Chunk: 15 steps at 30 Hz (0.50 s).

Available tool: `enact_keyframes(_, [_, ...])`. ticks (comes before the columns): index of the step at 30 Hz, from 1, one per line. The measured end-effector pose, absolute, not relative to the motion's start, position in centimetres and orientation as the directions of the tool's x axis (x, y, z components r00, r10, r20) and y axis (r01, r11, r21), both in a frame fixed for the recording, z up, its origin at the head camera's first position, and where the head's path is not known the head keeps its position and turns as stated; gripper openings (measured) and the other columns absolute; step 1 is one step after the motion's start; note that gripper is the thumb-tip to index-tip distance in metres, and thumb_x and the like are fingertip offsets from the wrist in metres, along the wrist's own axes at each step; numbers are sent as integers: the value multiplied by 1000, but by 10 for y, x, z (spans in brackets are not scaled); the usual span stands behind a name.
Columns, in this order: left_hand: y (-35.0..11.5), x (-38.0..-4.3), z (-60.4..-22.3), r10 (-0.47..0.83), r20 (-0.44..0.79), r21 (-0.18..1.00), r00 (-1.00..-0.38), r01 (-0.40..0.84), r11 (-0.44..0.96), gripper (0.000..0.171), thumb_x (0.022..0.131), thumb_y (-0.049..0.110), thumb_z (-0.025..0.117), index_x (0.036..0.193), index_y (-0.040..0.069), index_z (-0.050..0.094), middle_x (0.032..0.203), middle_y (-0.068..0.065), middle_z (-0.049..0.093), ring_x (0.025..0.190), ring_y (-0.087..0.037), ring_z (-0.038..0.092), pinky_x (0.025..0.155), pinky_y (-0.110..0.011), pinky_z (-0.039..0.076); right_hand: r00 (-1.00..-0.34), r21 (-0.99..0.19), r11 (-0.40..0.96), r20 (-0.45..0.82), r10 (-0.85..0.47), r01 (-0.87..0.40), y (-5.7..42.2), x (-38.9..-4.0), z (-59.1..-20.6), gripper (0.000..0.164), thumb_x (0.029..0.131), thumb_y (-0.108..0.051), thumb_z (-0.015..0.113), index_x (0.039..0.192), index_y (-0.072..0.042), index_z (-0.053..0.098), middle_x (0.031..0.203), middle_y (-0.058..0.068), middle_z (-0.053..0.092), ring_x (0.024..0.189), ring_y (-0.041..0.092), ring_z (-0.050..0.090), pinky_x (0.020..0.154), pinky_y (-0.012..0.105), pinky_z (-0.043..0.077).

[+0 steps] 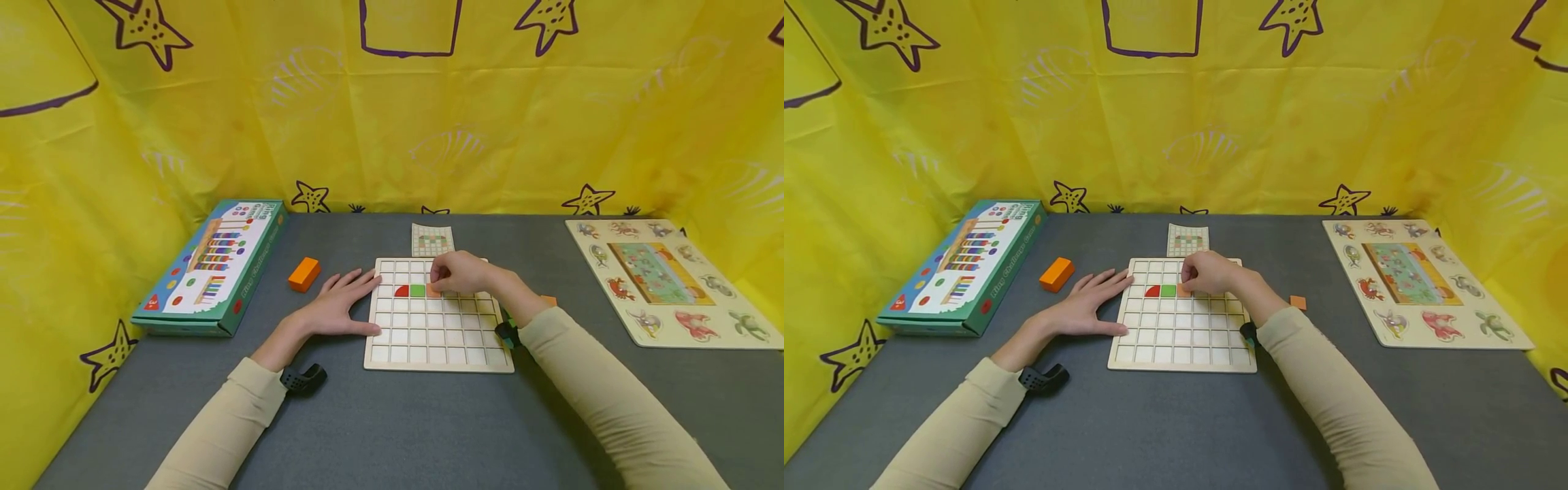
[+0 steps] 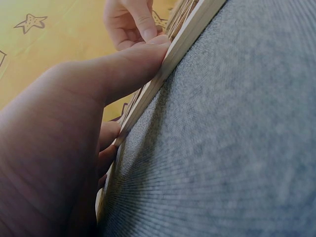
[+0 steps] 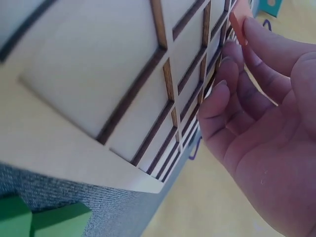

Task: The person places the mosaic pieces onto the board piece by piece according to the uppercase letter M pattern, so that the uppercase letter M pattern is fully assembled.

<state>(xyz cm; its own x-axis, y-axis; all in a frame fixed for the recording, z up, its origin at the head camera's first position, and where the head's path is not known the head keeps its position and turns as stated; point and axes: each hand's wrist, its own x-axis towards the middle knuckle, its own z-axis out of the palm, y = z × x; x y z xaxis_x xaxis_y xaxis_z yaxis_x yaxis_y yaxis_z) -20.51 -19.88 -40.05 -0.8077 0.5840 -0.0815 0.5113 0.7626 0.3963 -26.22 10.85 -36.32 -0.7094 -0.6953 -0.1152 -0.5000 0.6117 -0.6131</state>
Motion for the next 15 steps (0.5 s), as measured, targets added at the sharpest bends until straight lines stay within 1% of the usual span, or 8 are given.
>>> enact_keyframes(8, [-198,-202,-398,581,-85,413,-809,502,760,103,85,65,69,163,17,22,168,-5,17,153,-32,7,115,-61,0,-719,-588,641,-140,-681,-493,106,-260,-362,8,96,-14,70,94,-7,66,84,2,63,76,17,55,75,34,46])
enact_keyframes(15, [-199,-205,-399,579,-91,400,-810,502,767,103,85,66,68,164,20,20,168,-2,14,153,-29,6,116,-58,-1,-729,-596,652,-155,-666,-469,110,-261,-359,10,96,-16,71,94,-8,67,82,1,62,74,18,54,73,35,45])
